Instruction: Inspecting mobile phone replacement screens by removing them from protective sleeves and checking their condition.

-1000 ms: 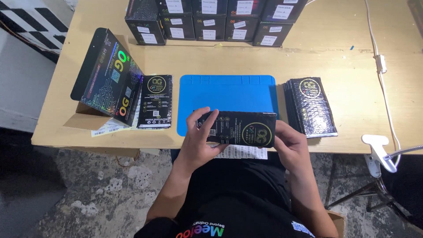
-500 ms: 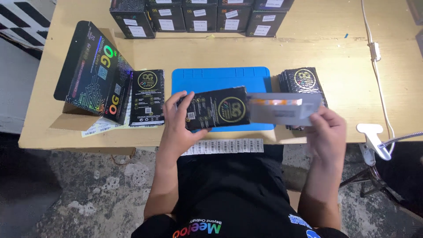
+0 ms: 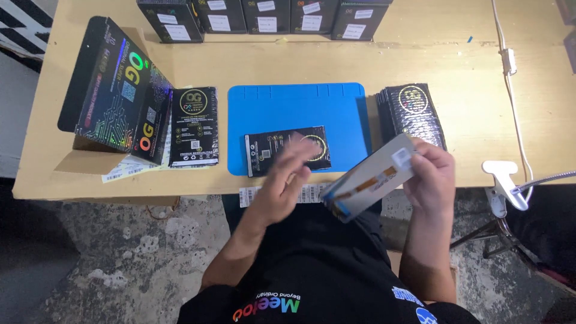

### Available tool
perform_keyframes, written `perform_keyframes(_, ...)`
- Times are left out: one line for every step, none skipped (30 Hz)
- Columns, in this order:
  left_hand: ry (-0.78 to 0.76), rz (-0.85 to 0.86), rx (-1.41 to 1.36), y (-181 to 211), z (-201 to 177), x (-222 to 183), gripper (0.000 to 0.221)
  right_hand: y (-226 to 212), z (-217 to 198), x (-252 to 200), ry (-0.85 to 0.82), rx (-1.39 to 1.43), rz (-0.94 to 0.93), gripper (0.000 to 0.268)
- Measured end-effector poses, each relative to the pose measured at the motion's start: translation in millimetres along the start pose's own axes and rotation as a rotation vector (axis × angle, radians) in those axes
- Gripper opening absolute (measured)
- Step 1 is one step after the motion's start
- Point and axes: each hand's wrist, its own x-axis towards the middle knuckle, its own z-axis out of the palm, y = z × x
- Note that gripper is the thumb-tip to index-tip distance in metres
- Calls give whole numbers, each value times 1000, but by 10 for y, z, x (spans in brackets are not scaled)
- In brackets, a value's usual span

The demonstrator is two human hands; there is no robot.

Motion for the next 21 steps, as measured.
perform_keyframes(0, -3, -1, 14, 87, -84, 32, 14, 48, -8, 2, -1, 3, 19)
perform_keyframes(-156, -244, -535, 29, 173, -169, 49, 29, 97, -16, -35, 11, 24, 19)
perform_keyframes(-311, -482, -1069, 45, 264, -251, 72, 39, 143, -20, -73, 23, 46, 20)
perform_keyframes(-309, -485, -1072, 51, 345, -287, 72, 47, 149, -23, -72, 22, 49, 20)
perform_keyframes(-292, -532, -1239, 48, 418, -310, 69, 58, 158, -12, -100, -15, 45, 20)
perform_keyframes(-273, -578, -1406, 46, 493, -333, 71, 69, 165, -2, -128, -53, 40, 20)
perform_keyframes(-274, -582, -1409, 33, 511, -317, 71, 73, 145, 3, -124, -54, 42, 20)
perform_keyframes(-258, -562, -1420, 20, 529, -301, 73, 78, 125, 8, -113, -97, 63, 18)
perform_keyframes(-241, -539, -1429, 3, 545, -280, 75, 85, 106, 24, -104, -140, 83, 25)
perform_keyframes(-241, -540, -1429, 23, 528, -242, 75, 70, 201, 4, -103, -140, 84, 25)
perform_keyframes(-155, -523, -1436, 40, 505, -197, 80, 59, 301, -1, -151, -33, 71, 39)
perform_keyframes(-70, -506, -1441, 58, 480, -153, 86, 48, 404, -7, -200, 75, 59, 54)
perform_keyframes(-65, -506, -1441, -108, 434, -219, 86, 61, 446, -36, -202, 76, 62, 54)
perform_keyframes(4, -485, -1385, -274, 388, -286, 93, 76, 488, -64, -263, 118, 93, 52)
perform_keyframes(71, -464, -1329, -442, 343, -353, 100, 89, 528, -94, -323, 159, 123, 51)
perform_keyframes(74, -465, -1329, -258, 302, -207, 100, 33, 598, -124, -324, 159, 125, 51)
perform_keyframes(50, -386, -1325, -75, 254, -56, 98, -22, 672, -150, -425, 117, 123, 51)
perform_keyframes(26, -307, -1320, 106, 208, 97, 96, -76, 744, -175, -526, 74, 120, 51)
perform_keyframes(26, -309, -1320, 104, 167, 156, 96, -151, 857, -196, -524, 75, 120, 51)
perform_keyframes(13, -274, -1280, 101, 128, 215, 100, -227, 968, -217, -576, 80, 86, 51)
perform_keyframes(-2, -239, -1240, 96, 92, 276, 103, -304, 1076, -236, -626, 85, 51, 51)
